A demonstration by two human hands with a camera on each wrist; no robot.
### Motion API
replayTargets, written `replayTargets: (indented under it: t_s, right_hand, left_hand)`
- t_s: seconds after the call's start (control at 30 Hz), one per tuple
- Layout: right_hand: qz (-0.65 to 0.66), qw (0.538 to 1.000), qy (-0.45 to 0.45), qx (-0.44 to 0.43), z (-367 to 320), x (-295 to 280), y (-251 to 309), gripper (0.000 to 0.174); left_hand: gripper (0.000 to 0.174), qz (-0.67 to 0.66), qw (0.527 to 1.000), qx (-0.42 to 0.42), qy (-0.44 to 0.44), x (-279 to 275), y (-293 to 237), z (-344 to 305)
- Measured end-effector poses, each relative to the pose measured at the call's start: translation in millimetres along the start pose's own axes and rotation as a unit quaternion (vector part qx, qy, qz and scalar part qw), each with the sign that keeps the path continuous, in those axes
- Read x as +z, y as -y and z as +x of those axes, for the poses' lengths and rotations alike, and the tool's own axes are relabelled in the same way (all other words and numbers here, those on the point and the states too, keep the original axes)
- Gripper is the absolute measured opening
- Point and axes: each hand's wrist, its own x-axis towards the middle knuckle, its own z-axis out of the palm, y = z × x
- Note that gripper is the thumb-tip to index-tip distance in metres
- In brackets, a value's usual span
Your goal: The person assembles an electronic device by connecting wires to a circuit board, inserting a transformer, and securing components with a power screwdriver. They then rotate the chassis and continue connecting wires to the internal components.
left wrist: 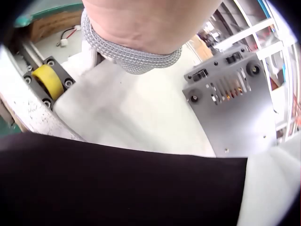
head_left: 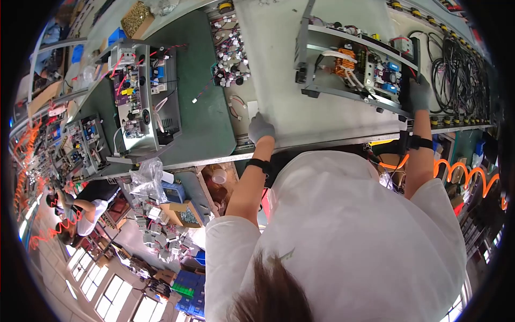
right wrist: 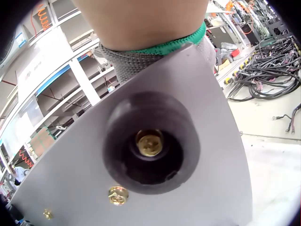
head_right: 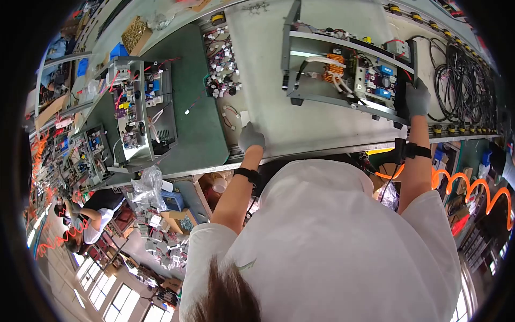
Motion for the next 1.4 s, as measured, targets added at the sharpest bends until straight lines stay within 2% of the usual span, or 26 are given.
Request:
replayTargets:
  t_s: [0.03,0.07,0.13,0.2,0.27,0.33,0.4,0.43,0.5,0.53,0.6,0.63,0.67,0.73,0.8,0.87,0.9,0.93,1.0,1.03,1.07,1.13,1.17,1.27,1.4]
  right_hand:
    - [-0.001,1.000,-0.009,0.005,7,0,-7,0.032]
    - [-0.021,0.999,0.020,0.016,16,-5,-15,0.034]
    - [-0.086,0.996,0.010,0.038,33,-8,-35,0.038]
    - [-0.105,0.992,-0.001,0.076,41,-16,-45,0.041]
    - [-0.135,0.988,0.002,0.073,68,-10,-90,0.042]
    - [-0.155,0.986,-0.009,0.067,70,-18,-102,0.050]
    - [-0.154,0.983,-0.011,0.097,71,-25,-109,0.051]
    - [-0.128,0.987,-0.019,0.095,74,-22,-119,0.051]
    - [-0.092,0.990,-0.041,0.095,77,-18,-131,0.051]
    - [-0.092,0.990,-0.045,0.102,78,-19,-132,0.051]
    - [-0.117,0.987,-0.025,0.110,75,-19,-128,0.053]
    - [-0.118,0.985,-0.012,0.122,73,-21,-124,0.051]
    - [-0.112,0.985,-0.015,0.127,70,-21,-120,0.051]
    - [-0.119,0.986,-0.024,0.112,64,-19,-111,0.049]
    - [-0.112,0.986,-0.015,0.122,56,-17,-103,0.048]
    - [-0.119,0.985,0.000,0.128,46,-14,-90,0.047]
    - [-0.108,0.986,0.001,0.129,42,-12,-81,0.047]
    - [-0.103,0.985,-0.006,0.136,36,-11,-71,0.046]
    - [-0.088,0.986,-0.013,0.143,26,-14,-52,0.046]
    - [-0.097,0.985,0.007,0.142,23,-17,-43,0.044]
    - [-0.106,0.984,0.027,0.140,19,-19,-34,0.043]
    - [-0.083,0.987,0.014,0.139,9,-21,-19,0.041]
    - [-0.079,0.988,0.013,0.133,6,-21,-15,0.041]
    - [-0.072,0.990,0.020,0.122,0,-22,-4,0.041]
    - [-0.059,0.989,0.029,0.134,-11,-31,15,0.040]
  left_hand:
    - [0.035,0.042,0.998,0.033,0.027,3,-4,2]
    - [0.034,0.085,0.993,0.066,0.055,6,-8,3]
    - [0.029,0.118,0.979,0.075,0.151,-4,-33,-9]
    - [0.023,0.108,0.976,0.104,0.156,-5,-47,-22]
    - [0.024,0.126,0.959,0.125,0.219,-12,-59,-31]
    - [0.024,0.117,0.962,0.137,0.206,-9,-56,-24]
    - [0.027,0.060,0.981,0.171,0.072,-18,-46,-14]
    - [0.027,0.061,0.980,0.178,0.072,-15,-41,-5]
    - [0.030,0.012,0.972,0.235,0.010,-11,-36,14]
    - [0.030,0.015,0.970,0.242,0.010,-12,-39,19]
    - [0.034,0.104,0.968,0.220,0.067,-17,-48,26]
    - [0.034,0.102,0.973,0.184,0.099,-16,-56,30]
    - [0.034,0.106,0.972,0.189,0.094,-16,-61,34]
    - [0.033,0.148,0.963,0.175,0.143,-16,-67,39]
    - [0.028,0.145,0.966,0.184,0.110,-16,-62,36]
    - [0.025,-0.001,0.981,0.164,0.107,-16,-52,36]
    - [0.025,-0.078,0.981,0.164,0.062,-9,-46,35]
    - [0.025,-0.070,0.982,0.164,0.054,-3,-40,41]
    - [0.029,-0.142,0.965,0.207,0.079,9,-28,54]
    - [0.030,-0.122,0.971,0.201,0.032,17,-24,58]
    - [0.030,-0.120,0.972,0.202,0.022,23,-19,62]
    - [0.031,-0.275,0.949,0.132,0.080,13,-18,57]
    - [0.029,-0.195,0.968,0.158,0.014,10,-15,50]
    - [0.029,-0.194,0.966,0.166,-0.033,-11,-18,34]
    - [0.029,-0.328,0.933,0.146,-0.013,-16,-14,30]
